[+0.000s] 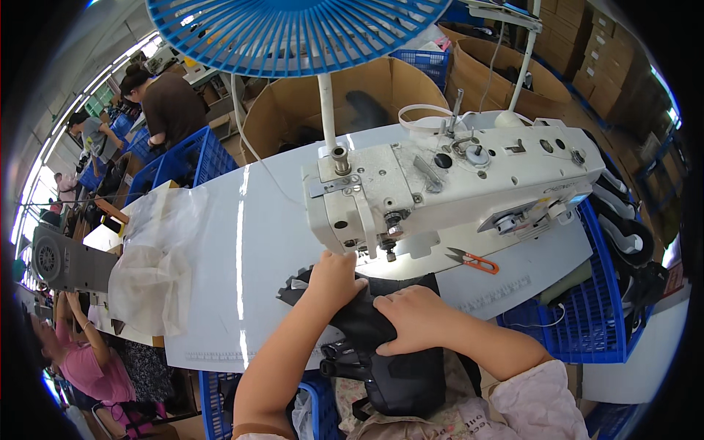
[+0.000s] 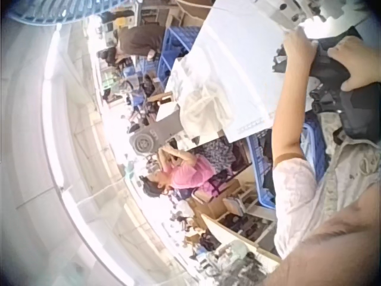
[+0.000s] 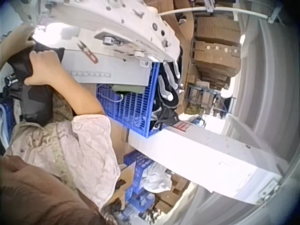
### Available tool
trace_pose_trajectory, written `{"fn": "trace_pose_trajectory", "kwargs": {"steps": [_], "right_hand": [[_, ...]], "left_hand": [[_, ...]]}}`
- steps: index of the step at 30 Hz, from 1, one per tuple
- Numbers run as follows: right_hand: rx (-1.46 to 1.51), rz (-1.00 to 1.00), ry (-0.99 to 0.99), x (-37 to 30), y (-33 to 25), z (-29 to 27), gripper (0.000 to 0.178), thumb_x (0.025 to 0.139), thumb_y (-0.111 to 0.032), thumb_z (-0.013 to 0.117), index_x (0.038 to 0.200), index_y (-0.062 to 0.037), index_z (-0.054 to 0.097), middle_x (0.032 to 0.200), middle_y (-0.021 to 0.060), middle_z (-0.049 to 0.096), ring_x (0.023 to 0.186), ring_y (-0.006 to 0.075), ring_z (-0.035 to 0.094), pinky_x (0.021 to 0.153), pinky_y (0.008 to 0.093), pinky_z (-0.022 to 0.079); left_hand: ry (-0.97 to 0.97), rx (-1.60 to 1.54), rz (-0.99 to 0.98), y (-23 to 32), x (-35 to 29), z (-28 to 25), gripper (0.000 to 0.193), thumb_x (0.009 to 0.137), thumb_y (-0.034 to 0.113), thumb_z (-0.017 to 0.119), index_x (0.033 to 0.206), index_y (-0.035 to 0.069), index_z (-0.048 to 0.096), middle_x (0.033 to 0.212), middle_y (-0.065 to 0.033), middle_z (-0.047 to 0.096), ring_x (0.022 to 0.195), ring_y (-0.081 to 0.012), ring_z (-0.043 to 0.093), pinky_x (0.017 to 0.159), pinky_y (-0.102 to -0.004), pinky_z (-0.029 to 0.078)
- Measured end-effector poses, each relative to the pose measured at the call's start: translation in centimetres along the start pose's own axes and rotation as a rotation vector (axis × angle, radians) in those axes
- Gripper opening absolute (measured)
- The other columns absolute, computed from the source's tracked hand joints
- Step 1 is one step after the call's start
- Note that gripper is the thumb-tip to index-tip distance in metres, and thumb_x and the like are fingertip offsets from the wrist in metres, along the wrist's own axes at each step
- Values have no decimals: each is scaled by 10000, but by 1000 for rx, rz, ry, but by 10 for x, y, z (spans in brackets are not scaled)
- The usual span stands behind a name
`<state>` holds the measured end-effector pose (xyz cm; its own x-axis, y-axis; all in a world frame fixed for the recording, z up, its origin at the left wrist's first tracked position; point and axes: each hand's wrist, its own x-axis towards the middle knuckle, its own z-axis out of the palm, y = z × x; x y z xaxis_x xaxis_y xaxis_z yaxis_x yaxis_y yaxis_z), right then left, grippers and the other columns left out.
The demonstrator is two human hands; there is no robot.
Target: The person takes shoe uppers from a crate, stitches them on a sewing machine, and trims threads using thread snips.
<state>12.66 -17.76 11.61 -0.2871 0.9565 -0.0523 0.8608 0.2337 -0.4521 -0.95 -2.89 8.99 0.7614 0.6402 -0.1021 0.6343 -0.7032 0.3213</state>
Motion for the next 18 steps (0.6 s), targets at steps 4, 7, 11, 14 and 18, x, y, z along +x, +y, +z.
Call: {"fn": "trace_pose_trajectory", "kwargs": {"steps": [4, 7, 11, 14, 18], "right_hand": [[-14, 32, -33, 2, -3, -2, 591, 622, -492, 754, 900, -11, 552, 789, 124, 642, 768, 308, 661, 708, 397, 511], [-54, 19, -8, 3, -2, 0, 622, 626, -511, 750, 935, -8, 554, 807, 122, 647, 780, 308, 661, 722, 393, 507], [-36, 60, -120, 9, -7, -13, 636, 626, -522, 750, 939, -3, 556, 808, 129, 651, 781, 312, 663, 721, 391, 506], [-3, 153, -236, 12, -9, -20, 716, 623, -538, 768, 1041, 5, 560, 894, 175, 667, 884, 350, 658, 814, 409, 499], [-6, 167, -254, 14, -7, -19, 737, 624, -554, 768, 1058, 3, 557, 902, 188, 668, 896, 357, 658, 825, 412, 498]], "left_hand": [[-106, -174, -68, -18, 7, 3, 361, 684, 296, 795, 817, 4, 628, 897, -187, 671, 927, -364, 600, 800, -454, 486], [-114, -225, -53, -20, 7, 0, 356, 675, 286, 799, 782, -1, 619, 848, -194, 665, 883, -381, 597, 801, -441, 471], [-88, -277, -6, -24, 6, 4, 334, 673, 268, 789, 764, -1, 613, 834, -200, 649, 859, -379, 594, 838, -423, 454], [-49, -298, 45, -30, 6, 10, 312, 681, 253, 775, 768, 1, 613, 816, -193, 641, 857, -374, 594, 848, -418, 449], [-60, -332, 63, -33, 6, 8, 287, 696, 231, 754, 780, -4, 613, 813, -192, 634, 855, -382, 586, 854, -418, 447]]}}
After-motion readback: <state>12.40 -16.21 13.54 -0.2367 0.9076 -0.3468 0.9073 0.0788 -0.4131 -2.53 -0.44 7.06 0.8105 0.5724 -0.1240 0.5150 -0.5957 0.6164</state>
